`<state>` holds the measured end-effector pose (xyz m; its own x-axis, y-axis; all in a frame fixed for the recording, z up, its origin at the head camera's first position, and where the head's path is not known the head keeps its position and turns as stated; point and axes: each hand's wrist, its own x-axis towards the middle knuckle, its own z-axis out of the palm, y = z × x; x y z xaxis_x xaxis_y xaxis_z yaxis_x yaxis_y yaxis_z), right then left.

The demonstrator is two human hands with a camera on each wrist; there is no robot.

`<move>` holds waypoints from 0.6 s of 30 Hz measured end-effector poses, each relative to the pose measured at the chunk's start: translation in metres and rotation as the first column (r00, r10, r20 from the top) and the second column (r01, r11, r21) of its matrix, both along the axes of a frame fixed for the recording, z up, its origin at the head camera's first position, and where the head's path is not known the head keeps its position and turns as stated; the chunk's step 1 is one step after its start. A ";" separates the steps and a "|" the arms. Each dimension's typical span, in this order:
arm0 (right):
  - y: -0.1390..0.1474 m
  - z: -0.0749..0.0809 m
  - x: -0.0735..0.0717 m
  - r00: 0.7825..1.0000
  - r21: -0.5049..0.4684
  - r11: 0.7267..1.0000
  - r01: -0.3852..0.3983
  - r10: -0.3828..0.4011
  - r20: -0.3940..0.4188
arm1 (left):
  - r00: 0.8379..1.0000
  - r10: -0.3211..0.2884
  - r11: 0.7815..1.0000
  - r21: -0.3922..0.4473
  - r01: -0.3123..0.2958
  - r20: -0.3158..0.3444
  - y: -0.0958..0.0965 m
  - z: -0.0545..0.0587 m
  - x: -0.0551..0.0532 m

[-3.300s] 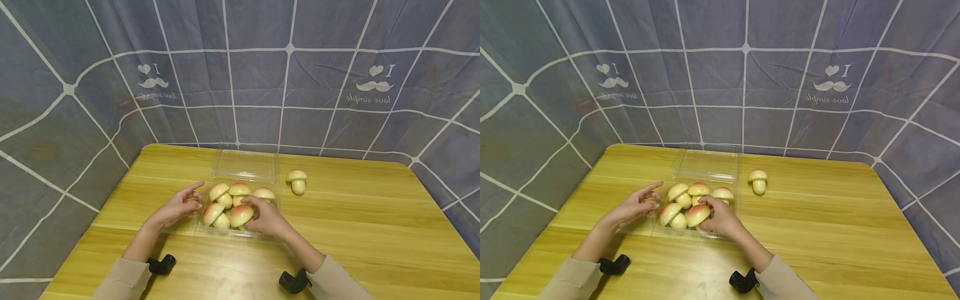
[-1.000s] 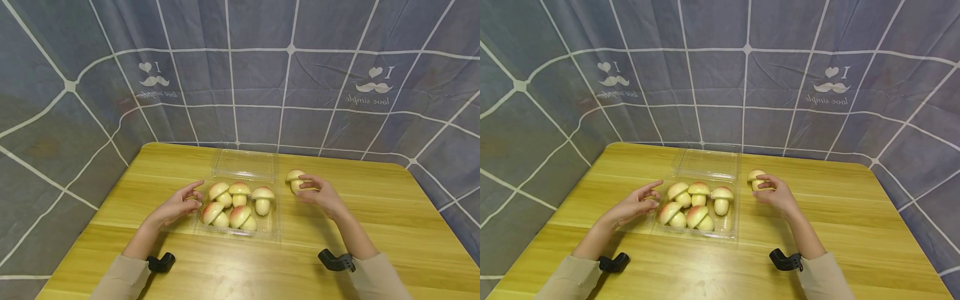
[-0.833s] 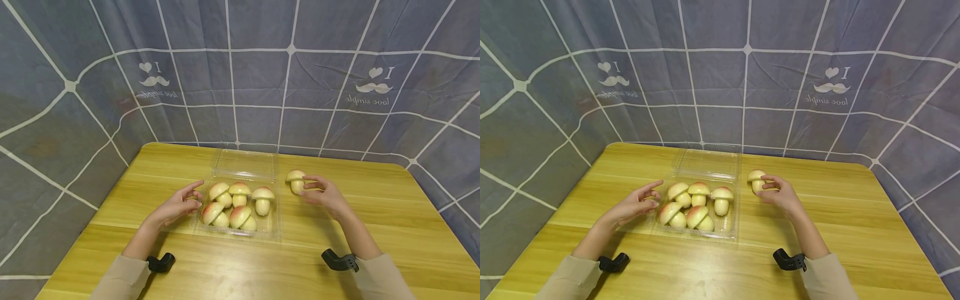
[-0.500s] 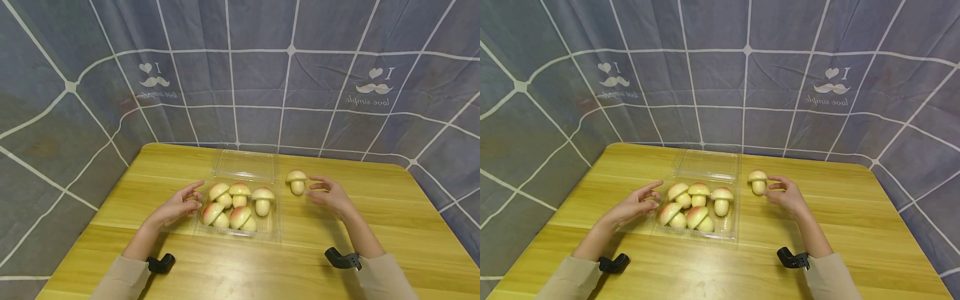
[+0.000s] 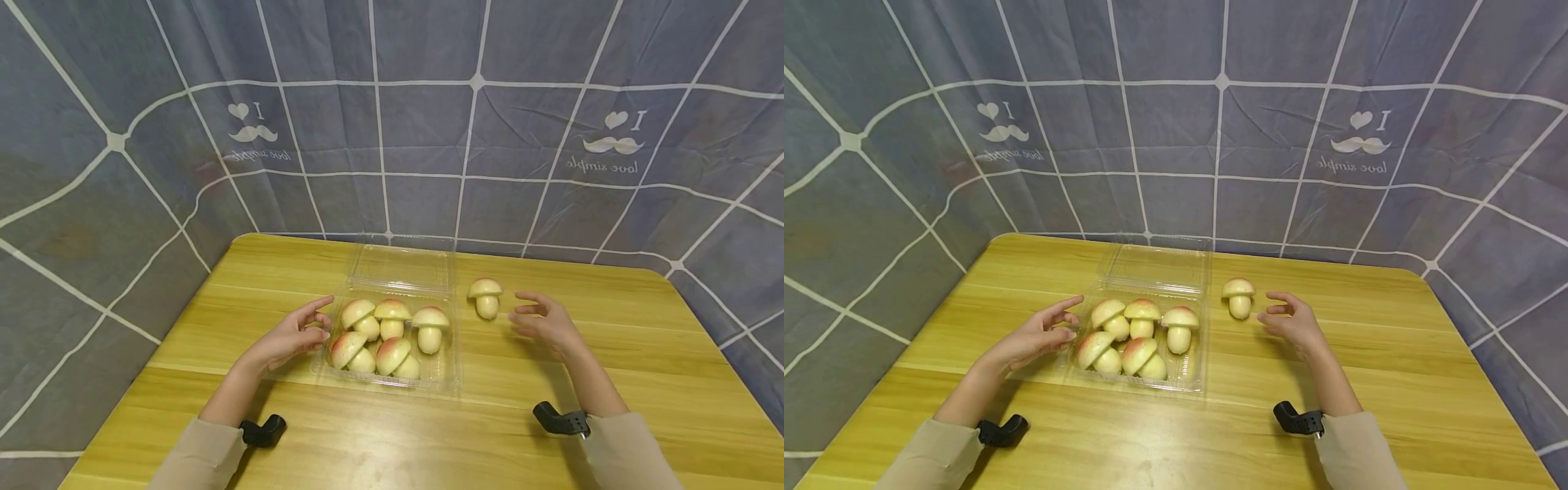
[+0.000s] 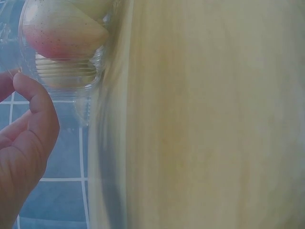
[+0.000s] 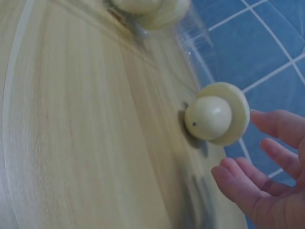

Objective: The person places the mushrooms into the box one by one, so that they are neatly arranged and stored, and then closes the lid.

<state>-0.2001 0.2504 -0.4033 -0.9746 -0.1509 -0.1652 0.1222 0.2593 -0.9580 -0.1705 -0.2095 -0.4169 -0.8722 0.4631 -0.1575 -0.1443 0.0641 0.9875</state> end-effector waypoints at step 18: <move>-0.002 -0.010 -0.014 0.997 -0.052 0.998 0.032 -0.028 0.071 | 1.000 0.001 1.000 -0.005 -0.001 -0.002 0.000 0.001 0.000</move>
